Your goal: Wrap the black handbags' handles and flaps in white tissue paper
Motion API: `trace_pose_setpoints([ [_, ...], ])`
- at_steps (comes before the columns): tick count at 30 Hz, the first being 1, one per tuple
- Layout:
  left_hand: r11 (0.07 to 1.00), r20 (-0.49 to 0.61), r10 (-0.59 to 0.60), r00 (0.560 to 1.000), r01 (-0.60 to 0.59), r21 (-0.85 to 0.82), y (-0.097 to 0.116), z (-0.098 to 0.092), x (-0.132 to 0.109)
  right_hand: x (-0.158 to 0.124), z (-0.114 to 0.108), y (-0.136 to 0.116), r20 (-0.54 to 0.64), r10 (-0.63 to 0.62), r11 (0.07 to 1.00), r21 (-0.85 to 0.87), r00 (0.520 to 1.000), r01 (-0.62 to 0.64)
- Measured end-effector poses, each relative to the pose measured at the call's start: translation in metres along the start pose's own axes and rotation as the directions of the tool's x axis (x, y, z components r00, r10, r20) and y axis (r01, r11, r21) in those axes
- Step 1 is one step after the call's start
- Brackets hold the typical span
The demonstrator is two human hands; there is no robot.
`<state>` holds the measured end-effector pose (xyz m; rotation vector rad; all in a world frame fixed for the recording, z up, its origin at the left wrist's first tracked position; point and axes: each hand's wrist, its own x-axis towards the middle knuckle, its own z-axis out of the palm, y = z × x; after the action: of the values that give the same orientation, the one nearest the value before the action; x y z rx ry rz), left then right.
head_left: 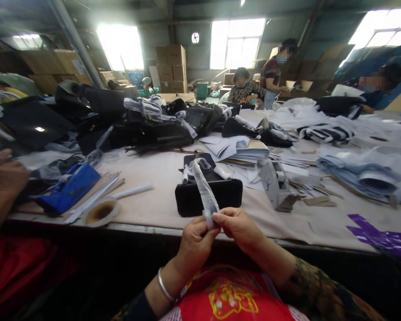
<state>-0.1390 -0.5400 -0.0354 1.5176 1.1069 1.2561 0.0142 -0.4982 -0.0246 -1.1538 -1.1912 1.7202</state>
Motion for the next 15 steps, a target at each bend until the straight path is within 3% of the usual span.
trace_pose_setpoints([
  [2, 0.988, 0.039, -0.114, 0.993, 0.117, -0.104, -0.004, -0.004, 0.001, -0.002, 0.002, -0.001, -0.002, -0.120, 0.990, -0.079, 0.993, 0.120],
  [4, 0.891, 0.168, -0.274, 0.947, 0.316, -0.325, -0.006, -0.011, 0.003, -0.006, 0.003, -0.002, 0.034, -0.294, 0.922, -0.253, 0.955, 0.293],
  [6, 0.696, 0.298, -0.382, 0.875, 0.484, -0.530, -0.008, -0.017, 0.007, -0.010, 0.002, -0.001, 0.156, -0.483, 0.755, -0.424, 0.862, 0.500],
  [8, 0.557, 0.335, -0.430, 0.839, 0.538, -0.632, -0.009, -0.020, 0.012, -0.012, 0.000, 0.003, 0.308, -0.611, 0.526, -0.530, 0.729, 0.665],
  [10, 0.556, 0.298, -0.441, 0.847, 0.518, -0.650, -0.008, -0.019, 0.015, -0.012, -0.004, 0.006, 0.413, -0.652, 0.333, -0.597, 0.636, 0.730],
  [11, 0.595, 0.267, -0.432, 0.861, 0.495, -0.633, -0.007, -0.017, 0.015, -0.011, -0.006, 0.007, 0.438, -0.652, 0.272, -0.627, 0.619, 0.730],
  [13, 0.733, 0.186, -0.367, 0.912, 0.406, -0.546, -0.003, -0.015, 0.014, -0.010, -0.011, 0.007, 0.432, -0.617, 0.295, -0.648, 0.658, 0.702],
  [15, 0.898, 0.096, -0.225, 0.970, 0.244, -0.367, 0.001, -0.014, 0.012, -0.009, -0.016, 0.003, 0.359, -0.518, 0.535, -0.572, 0.776, 0.622],
])
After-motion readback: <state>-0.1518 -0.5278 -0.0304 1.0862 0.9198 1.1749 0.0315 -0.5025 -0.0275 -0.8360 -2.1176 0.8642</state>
